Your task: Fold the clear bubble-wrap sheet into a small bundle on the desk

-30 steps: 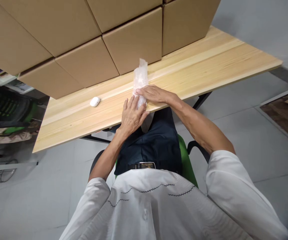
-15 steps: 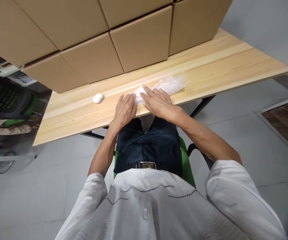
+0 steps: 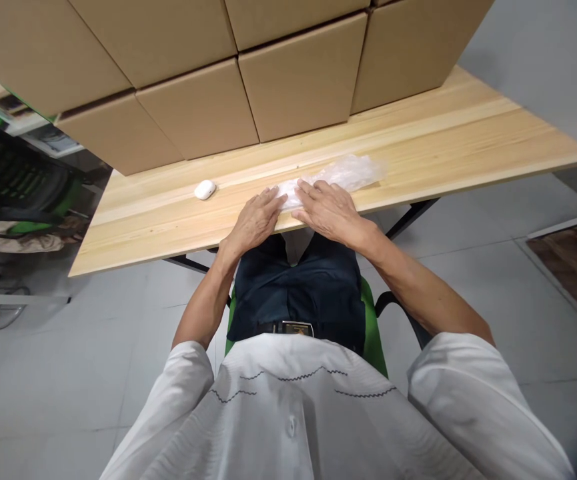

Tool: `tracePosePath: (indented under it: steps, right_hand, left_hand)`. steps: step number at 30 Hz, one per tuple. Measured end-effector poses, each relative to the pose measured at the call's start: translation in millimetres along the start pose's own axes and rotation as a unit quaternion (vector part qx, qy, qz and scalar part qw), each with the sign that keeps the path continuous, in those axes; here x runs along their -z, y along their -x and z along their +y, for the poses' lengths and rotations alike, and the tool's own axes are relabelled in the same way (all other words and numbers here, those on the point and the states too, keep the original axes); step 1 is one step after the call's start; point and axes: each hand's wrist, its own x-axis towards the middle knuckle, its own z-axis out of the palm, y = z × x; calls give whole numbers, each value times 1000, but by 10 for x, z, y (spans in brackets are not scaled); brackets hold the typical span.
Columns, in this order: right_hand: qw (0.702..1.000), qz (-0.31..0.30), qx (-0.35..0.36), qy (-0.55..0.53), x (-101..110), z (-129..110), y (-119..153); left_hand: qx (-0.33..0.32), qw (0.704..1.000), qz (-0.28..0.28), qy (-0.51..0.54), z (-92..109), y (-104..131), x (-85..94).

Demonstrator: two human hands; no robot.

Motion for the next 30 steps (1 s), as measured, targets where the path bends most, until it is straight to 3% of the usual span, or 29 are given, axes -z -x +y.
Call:
tracePosePath:
  steps: [7, 12, 19, 30]
  right_hand:
    - [1000, 4, 6, 7, -55, 11, -10]
    - [1000, 1, -4, 13, -57, -41, -8]
    - [1000, -18, -13, 6, -10, -113, -10]
    - [1000, -4, -19, -1, -50, -92, -24]
  left_hand:
    - [-15, 1000, -6, -20, -21, 27, 65]
    - [-23, 1000, 0, -6, 49, -106, 133]
    - [-15, 999, -25, -26, 249, -223, -53]
    - [-48, 997, -8, -54, 185, -102, -198]
